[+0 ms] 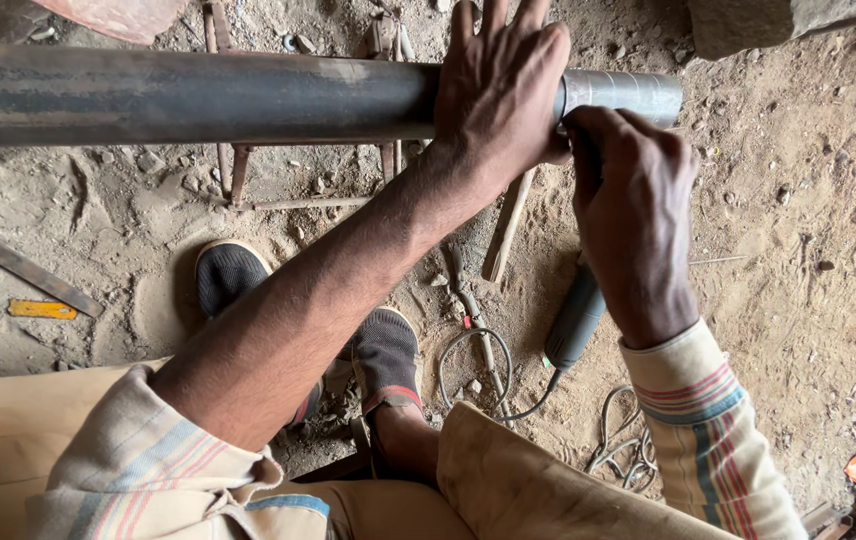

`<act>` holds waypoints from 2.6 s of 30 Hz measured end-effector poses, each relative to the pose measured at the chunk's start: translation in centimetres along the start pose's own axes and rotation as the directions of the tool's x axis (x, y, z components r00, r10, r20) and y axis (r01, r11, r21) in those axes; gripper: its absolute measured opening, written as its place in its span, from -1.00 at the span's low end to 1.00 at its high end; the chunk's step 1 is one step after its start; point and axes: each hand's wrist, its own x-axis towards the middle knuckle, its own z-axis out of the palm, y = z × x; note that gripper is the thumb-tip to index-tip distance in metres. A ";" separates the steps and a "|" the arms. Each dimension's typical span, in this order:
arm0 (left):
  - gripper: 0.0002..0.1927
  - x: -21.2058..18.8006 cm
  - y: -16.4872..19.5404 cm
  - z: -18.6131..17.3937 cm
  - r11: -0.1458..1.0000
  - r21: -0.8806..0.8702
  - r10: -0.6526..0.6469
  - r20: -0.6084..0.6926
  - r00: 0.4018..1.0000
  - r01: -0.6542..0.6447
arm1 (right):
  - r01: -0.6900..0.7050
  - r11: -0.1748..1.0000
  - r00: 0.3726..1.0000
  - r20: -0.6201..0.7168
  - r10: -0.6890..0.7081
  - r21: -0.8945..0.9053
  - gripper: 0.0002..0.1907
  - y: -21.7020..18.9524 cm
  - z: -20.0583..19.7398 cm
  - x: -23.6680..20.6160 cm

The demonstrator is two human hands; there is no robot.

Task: The person marks a metal pipe with a white marker while holding it steady with their left hand. They repeatedly rotate the pipe to draw lines around its circumference.

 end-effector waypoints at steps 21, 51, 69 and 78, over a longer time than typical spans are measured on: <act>-0.19 4.0 -12.2 -26.4 0.985 0.032 0.099 0.704 0.703 -0.170 | -0.491 0.556 0.813 0.124 0.569 0.670 -0.79 -2.1 4.6 -20.3; -0.73 -9.4 -21.6 -24.8 0.716 0.669 0.184 0.095 0.978 -0.200 | -0.441 0.612 0.841 0.063 0.537 0.656 -0.83 -3.7 4.1 -18.2; 0.09 1.1 -1.7 -9.4 0.949 -0.160 0.283 0.052 0.958 -0.272 | -0.429 0.700 0.819 -0.081 0.568 0.571 -0.82 0.7 0.0 -13.4; 0.14 2.1 -0.8 -3.4 0.988 -0.130 0.116 0.246 0.962 -0.086 | -0.369 0.716 0.857 -0.082 0.509 0.593 -0.85 0.6 -0.8 -9.5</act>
